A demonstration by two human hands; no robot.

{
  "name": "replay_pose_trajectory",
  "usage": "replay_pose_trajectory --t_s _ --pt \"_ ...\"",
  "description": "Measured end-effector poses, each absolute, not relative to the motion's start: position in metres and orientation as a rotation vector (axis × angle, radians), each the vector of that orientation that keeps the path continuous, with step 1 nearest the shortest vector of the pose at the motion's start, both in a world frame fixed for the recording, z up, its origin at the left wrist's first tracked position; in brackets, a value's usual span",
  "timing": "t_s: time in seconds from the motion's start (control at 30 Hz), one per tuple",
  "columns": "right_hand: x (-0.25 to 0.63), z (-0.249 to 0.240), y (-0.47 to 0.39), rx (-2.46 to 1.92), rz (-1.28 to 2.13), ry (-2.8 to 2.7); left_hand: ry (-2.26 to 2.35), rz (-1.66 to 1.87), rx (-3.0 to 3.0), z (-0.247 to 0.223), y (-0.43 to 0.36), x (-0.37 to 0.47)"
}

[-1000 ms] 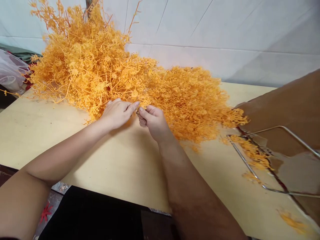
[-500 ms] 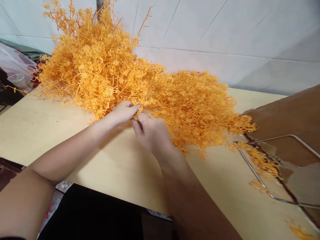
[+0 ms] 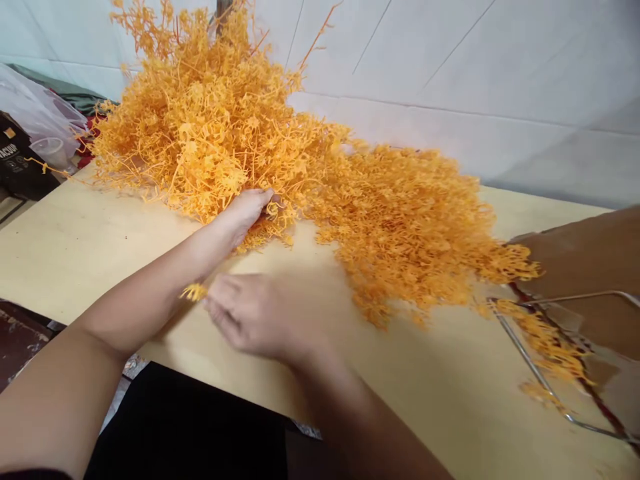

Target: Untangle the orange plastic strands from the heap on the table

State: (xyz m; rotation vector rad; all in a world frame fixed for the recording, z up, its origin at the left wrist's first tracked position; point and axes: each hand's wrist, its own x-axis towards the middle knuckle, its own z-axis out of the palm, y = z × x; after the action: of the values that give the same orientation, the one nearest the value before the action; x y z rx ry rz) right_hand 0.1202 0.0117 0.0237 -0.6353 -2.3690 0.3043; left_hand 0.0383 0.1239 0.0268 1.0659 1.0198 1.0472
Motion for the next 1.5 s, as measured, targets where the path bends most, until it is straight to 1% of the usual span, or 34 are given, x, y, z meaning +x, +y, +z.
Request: replay_pose_trajectory --t_s 0.1,0.17,0.23,0.33,0.43,0.67,0.83,0.97,1.23,1.3,1.37,1.43,1.5 --pt "0.138 0.021 0.025 -0.878 0.582 -2.006 0.948 0.970 1.043 0.027 0.121 0.032" --pt "0.157 0.018 0.039 -1.049 0.678 -1.667 0.928 0.950 1.041 0.028 0.117 0.030" --pt "0.170 0.013 0.050 -1.126 0.761 -1.461 0.897 0.938 1.060 0.028 0.115 0.030" --pt "0.175 0.004 0.059 -1.207 0.892 -1.409 0.849 0.905 1.092 0.026 0.114 0.032" --pt "0.172 -0.003 0.063 -1.289 0.953 -1.393 0.832 0.898 1.127 0.024 0.114 0.033" --pt "0.174 -0.005 0.065 -1.284 0.924 -1.430 0.884 0.897 1.232 0.026 0.107 0.037" --pt "0.171 -0.007 0.062 -1.376 0.663 -1.627 1.039 0.910 1.406 0.025 0.101 0.047" --pt "0.169 -0.002 0.060 -1.351 0.569 -1.713 0.996 0.918 1.286 0.026 0.100 0.052" --pt "0.166 0.016 0.046 -1.135 0.679 -1.733 1.120 1.083 1.033 0.031 0.113 0.050" --pt "0.172 0.019 0.049 -1.209 0.596 -1.507 1.073 1.037 1.046 0.028 0.116 0.047" --pt "0.184 0.020 0.057 -1.296 0.515 -1.114 1.021 0.987 1.081 0.025 0.117 0.045" --pt "0.201 0.020 0.068 -1.340 0.526 -0.723 0.986 0.959 1.130 0.023 0.115 0.043" --pt "0.215 0.020 0.077 -1.344 0.581 -0.467 0.975 0.927 1.192 0.022 0.113 0.042"
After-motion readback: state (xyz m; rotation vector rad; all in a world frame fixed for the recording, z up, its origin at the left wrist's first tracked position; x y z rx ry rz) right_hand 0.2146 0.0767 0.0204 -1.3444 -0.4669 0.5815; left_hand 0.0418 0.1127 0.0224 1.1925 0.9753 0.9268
